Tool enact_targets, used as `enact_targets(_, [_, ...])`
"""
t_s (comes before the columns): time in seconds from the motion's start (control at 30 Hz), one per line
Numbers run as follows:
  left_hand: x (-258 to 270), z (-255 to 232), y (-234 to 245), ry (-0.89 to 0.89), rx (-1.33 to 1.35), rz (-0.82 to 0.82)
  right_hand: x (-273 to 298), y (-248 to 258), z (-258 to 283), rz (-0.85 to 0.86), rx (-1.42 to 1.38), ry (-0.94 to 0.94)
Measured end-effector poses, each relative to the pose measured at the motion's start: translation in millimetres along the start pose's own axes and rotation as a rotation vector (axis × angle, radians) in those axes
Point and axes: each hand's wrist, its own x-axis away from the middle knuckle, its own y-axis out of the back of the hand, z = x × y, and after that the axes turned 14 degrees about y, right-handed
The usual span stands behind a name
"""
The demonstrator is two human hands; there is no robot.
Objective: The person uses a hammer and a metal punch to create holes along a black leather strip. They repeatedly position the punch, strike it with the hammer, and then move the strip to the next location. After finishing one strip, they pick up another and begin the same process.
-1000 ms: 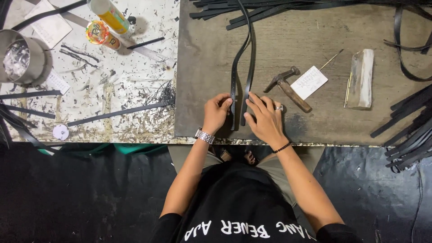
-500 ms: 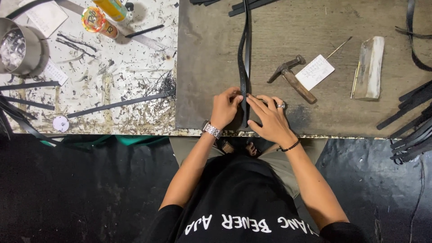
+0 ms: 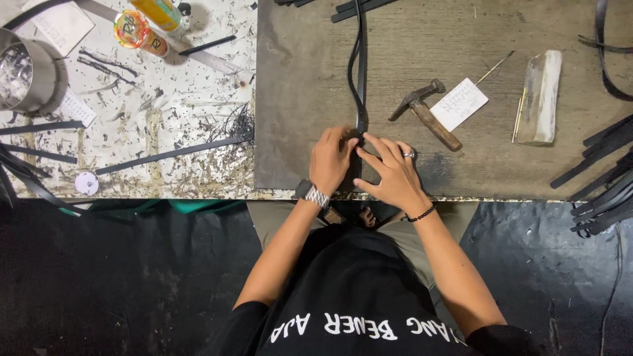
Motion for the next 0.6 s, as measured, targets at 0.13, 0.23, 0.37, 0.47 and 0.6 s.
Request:
enact_targets(0.13, [22.5, -2.1, 5.8, -0.103, -0.152, -0.017, -5.1, 4.8, 5.8, -0.007, 0.020, -0.003])
enact_targets(0.23, [27.5, 3.5, 0.6, -0.148, -0.164, 0.014, -2.7, 4.5, 3.8, 0.018, 0.016, -0.023])
enact_targets(0.37, [28.8, -7.5, 3.3, -0.181, -0.214, 0.013, -0.5, 3.1, -15.9, 0.094, -0.154, -0.147])
enact_targets(0.47, [29.6, 2.2, -5.0, -0.248, -0.345, 0.002, -19.5, 29.1, -13.3, 0.178, -0.229, -0.181])
enact_targets(0.6, [33.3, 6.9, -13.5, -0.277, -0.398, -0.016, -48.7, 48.3, -25.6, 0.156, -0.307, -0.195])
